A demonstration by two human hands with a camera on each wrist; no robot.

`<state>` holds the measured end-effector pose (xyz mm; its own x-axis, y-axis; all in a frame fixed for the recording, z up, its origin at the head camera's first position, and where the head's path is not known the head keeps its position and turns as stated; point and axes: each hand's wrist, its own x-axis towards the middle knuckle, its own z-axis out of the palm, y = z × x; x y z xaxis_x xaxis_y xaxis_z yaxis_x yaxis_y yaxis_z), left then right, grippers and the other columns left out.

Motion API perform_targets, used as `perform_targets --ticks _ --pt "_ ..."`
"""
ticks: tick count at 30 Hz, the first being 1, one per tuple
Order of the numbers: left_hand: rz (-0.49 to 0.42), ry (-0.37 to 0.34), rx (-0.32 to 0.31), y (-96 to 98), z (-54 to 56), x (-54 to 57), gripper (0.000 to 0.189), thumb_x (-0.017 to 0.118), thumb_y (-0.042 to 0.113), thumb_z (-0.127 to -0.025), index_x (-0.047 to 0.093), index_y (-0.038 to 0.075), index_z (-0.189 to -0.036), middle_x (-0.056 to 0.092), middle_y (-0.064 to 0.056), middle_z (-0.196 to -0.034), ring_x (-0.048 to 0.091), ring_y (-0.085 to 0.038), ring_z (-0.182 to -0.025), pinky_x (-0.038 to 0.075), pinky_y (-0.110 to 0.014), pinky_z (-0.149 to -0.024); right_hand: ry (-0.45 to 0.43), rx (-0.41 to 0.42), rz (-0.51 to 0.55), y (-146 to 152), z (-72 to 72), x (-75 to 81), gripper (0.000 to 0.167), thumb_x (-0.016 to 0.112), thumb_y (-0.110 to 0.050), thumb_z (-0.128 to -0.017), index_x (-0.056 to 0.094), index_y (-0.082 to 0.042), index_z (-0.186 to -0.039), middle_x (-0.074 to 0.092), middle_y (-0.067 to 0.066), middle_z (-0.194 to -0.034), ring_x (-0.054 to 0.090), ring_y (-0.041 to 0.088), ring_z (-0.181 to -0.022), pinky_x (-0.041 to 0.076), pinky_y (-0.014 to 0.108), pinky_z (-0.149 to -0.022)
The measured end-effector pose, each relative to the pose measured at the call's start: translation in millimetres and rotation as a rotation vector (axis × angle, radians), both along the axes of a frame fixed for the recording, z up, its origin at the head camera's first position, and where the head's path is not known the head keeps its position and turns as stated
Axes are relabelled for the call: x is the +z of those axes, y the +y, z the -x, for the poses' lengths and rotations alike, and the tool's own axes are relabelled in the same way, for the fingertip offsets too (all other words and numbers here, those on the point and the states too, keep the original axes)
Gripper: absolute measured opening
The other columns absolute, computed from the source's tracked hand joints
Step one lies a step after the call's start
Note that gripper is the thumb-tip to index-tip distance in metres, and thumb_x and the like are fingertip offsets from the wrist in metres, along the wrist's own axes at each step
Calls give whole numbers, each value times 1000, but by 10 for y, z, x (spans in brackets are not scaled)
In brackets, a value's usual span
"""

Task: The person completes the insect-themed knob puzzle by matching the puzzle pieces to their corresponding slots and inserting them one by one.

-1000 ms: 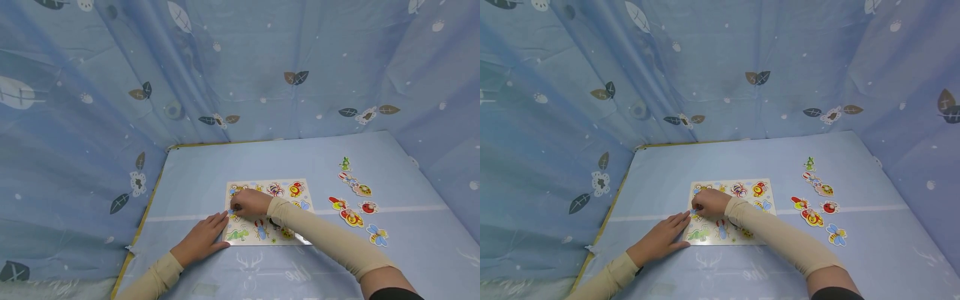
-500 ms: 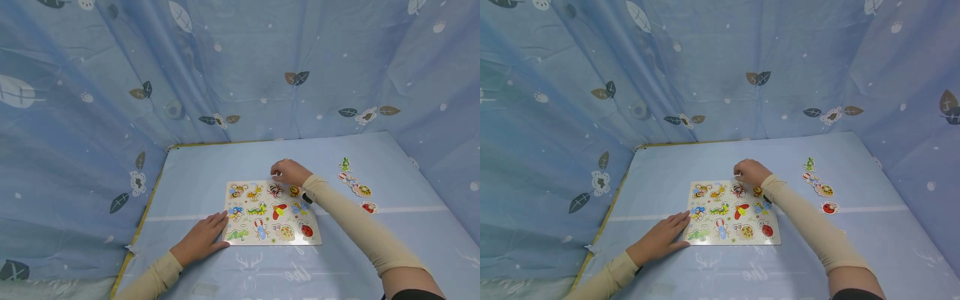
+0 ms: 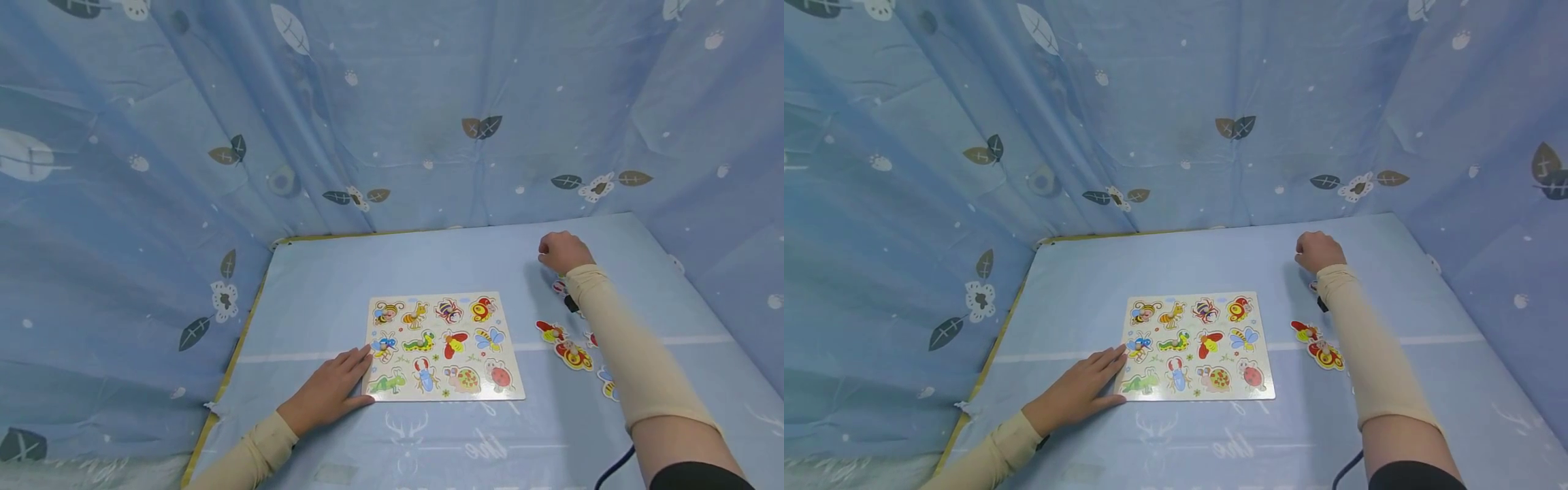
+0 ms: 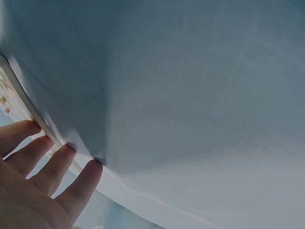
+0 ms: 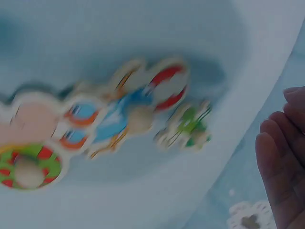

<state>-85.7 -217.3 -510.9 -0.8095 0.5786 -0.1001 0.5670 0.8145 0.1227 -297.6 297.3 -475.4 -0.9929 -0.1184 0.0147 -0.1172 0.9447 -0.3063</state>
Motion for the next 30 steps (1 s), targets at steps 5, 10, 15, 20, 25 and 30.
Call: perform_targets --ticks 5,10,15,20,25,30 --pt "-9 4 -5 -14 -7 45 79 61 58 -99 46 6 -156 41 -9 -165 47 -34 -147 49 -53 -111 -57 -69 6 289 -7 -19 18 69 -6 -92 72 9 -100 72 25 -90 65 34 -74 56 52 -67" --pt "-16 18 -17 -30 2 31 78 61 57 -99 46 6 -156 42 -9 -165 48 -34 -147 50 -52 -110 -101 -117 31 379 -3 -66 21 70 -6 -91 71 12 -102 72 28 -94 67 38 -78 56 52 -68" --pt "-13 -8 -13 -25 12 -12 78 62 56 -99 45 7 -157 39 -8 -167 46 -33 -147 49 -52 -111 -110 -136 18 389 -6 -152 23 69 -5 -91 69 15 -103 72 31 -95 69 41 -79 58 56 -73" --pt "2 -11 -1 -13 22 -30 80 62 59 -98 45 8 -157 39 -6 -167 46 -32 -148 49 -52 -111 -60 -165 20 373 -23 -216 22 69 -3 -91 70 15 -103 72 32 -94 69 42 -77 58 57 -75" --pt "12 -21 12 -17 16 -35 81 62 60 -97 44 9 -158 38 -6 -167 45 -32 -149 48 -52 -113 -10 -156 23 342 -26 -251 17 68 -1 -91 71 14 -97 72 32 -90 69 39 -70 59 54 -67" --pt "2 1 -2 -21 7 -37 79 63 58 -98 45 8 -157 39 -7 -166 46 -33 -148 49 -53 -111 -4 -135 20 246 -17 -167 11 63 4 -89 71 11 -86 71 27 -82 62 32 -64 56 50 -63"
